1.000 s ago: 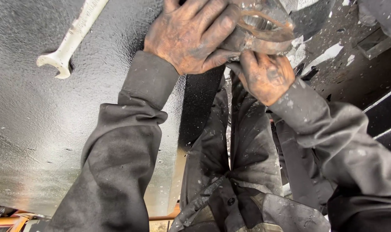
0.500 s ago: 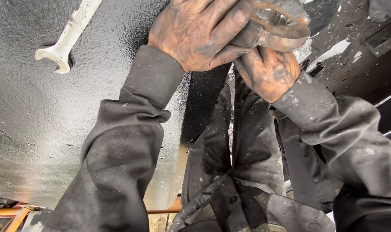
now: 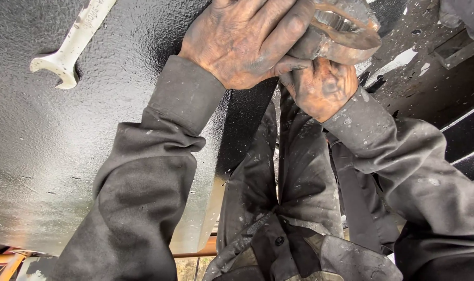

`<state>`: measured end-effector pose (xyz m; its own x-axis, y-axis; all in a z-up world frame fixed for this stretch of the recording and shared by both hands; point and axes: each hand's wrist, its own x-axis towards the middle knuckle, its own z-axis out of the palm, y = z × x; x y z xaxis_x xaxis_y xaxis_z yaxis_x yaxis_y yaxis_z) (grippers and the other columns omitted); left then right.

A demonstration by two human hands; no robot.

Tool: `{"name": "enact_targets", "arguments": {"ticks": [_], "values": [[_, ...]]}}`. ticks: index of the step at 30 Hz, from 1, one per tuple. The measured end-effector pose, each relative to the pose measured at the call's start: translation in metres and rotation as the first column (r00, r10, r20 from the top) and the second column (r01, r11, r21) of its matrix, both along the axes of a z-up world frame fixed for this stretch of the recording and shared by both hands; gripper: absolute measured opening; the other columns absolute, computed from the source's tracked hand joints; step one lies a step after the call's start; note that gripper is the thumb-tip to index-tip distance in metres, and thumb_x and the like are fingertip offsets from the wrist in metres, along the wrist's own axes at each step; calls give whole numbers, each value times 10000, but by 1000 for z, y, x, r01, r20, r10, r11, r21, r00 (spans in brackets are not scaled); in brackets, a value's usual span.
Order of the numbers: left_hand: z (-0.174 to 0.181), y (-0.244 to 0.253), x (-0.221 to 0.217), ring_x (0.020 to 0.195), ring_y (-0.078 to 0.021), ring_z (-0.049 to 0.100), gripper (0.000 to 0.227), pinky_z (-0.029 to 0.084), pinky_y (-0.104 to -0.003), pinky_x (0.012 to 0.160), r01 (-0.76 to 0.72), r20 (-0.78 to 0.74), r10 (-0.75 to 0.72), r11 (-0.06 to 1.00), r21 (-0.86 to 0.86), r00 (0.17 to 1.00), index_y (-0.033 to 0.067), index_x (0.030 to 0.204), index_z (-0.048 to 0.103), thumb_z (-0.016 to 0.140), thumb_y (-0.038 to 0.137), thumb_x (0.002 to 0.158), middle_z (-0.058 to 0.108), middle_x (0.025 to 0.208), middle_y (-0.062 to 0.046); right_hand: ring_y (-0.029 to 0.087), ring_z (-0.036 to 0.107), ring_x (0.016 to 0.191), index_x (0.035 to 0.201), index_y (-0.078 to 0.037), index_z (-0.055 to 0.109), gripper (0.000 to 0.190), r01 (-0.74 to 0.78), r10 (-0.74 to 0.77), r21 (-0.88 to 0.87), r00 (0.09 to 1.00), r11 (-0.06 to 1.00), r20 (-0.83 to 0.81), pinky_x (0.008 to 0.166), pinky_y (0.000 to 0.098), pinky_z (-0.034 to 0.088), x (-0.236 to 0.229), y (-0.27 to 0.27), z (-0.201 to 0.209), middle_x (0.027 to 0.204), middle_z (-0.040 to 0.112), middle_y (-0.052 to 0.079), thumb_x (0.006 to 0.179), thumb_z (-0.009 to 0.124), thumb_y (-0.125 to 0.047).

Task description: The person uses a wrench to tighten bolts on a metal bracket attached to a large black metal surface. They repeatedly insert bolts, hand-tighten them, and then use the wrench to secure them in place.

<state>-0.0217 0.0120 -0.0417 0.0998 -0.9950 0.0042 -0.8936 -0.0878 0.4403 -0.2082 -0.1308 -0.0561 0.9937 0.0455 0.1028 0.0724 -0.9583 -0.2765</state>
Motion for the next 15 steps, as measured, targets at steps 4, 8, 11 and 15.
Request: {"name": "enact_targets", "arguments": {"ticks": [4, 8, 11, 15], "values": [[2, -2, 1, 1189, -228, 563, 658, 488, -386, 983, -16, 22, 17, 999, -45, 1000, 179, 1477, 515, 650, 733, 1148, 560, 1390, -40, 334, 778, 827, 1201, 44, 726, 339, 104, -102, 40, 994, 994, -45, 664, 423, 620, 4, 9, 4, 1107, 753, 222, 996, 768, -223], [1, -2, -1, 1142, -216, 605, 624, 535, -361, 946, -26, 35, 28, 999, -44, 999, 167, 1456, 521, 616, 706, 1157, 565, 1369, -49, 311, 763, 891, 1136, 8, 717, 258, 172, -158, 151, 982, 974, -99, 785, 406, 619, 1, 24, 5, 1100, 755, 177, 1012, 720, -219], [-4, 0, -1, 1113, -187, 615, 679, 588, -308, 902, -31, 114, 33, 999, -19, 993, 206, 1506, 459, 629, 772, 1173, 549, 1394, -25, 240, 594, 529, 924, -32, 731, 416, 361, -357, -65, 854, 930, -379, 687, 384, 515, -9, 38, -6, 779, 684, 124, 1051, 677, -425], [-6, 4, -1, 1051, -182, 606, 752, 587, -282, 811, -37, 138, 37, 999, -5, 990, 229, 1523, 438, 663, 832, 1133, 606, 1311, -7, 321, 562, 423, 800, 67, 653, 299, 475, -340, 331, 855, 815, -392, 421, 428, 469, 4, 36, 8, 638, 622, 194, 1020, 647, -134]]}}
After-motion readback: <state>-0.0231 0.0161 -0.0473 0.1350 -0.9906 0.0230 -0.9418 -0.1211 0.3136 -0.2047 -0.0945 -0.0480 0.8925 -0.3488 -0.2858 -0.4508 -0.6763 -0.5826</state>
